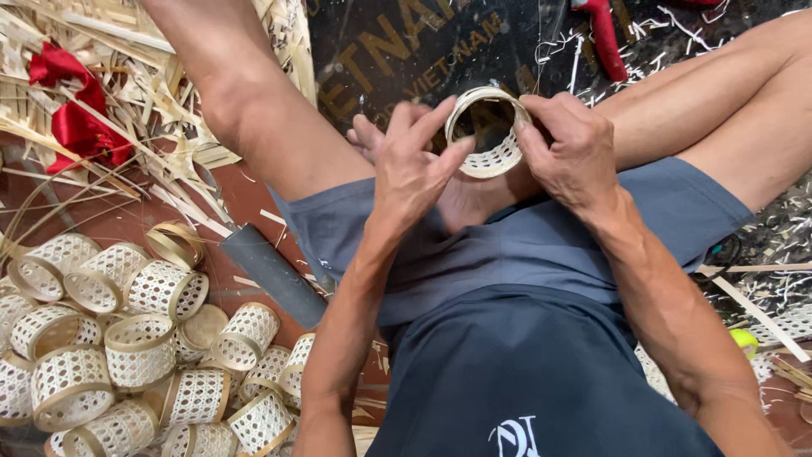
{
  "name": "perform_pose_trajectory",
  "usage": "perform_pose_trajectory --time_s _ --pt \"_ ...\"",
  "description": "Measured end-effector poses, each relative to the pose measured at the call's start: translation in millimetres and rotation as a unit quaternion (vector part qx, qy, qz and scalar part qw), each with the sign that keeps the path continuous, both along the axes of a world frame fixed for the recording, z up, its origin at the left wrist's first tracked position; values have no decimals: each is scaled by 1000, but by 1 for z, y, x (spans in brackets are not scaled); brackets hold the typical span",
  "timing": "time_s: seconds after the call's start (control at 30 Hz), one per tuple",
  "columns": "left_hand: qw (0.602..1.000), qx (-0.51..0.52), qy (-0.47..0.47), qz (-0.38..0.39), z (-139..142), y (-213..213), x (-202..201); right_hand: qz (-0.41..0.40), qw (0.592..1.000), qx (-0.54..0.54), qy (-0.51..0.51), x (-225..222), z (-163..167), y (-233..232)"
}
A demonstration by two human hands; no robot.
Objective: The person sits on the workshop floor and assembles woven bamboo basket containers, fitting a woven basket body onto a bamboo base and pressing bamboo rim strips around the openings. They use pliers to trim and shape thin bamboo strips and fit the rims onto the baskets by hand.
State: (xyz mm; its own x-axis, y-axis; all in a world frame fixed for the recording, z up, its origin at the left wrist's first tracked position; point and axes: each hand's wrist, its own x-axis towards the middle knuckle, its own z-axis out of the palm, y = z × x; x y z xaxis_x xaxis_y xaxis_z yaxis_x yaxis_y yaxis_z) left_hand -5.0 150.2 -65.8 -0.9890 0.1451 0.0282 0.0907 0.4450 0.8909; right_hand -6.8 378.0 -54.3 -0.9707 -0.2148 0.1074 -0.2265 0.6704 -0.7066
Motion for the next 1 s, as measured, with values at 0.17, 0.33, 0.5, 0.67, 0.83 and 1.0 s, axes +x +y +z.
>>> perform_pose_trajectory --time_s 0.17,0.33,0.5,0.67,0.83,1.0 --pt "976 -163 123 -71 5 16 -36 54 993 100 44 -16 0 -6" --pt "963 -194 169 -86 -1 18 -38 62 974 184 115 -25 -11 -11" --pt "946 -197 220 -133 -7 13 -39 60 971 190 135 -28 -10 -17" --pt "938 -219 231 -139 -2 11 -44 68 979 137 136 -31 7 -15" --pt "942 -193 218 -166 3 9 -48 107 972 150 146 -37 21 -16" --pt "944 -202 192 -178 -2 9 -58 122 986 61 95 -67 39 -5"
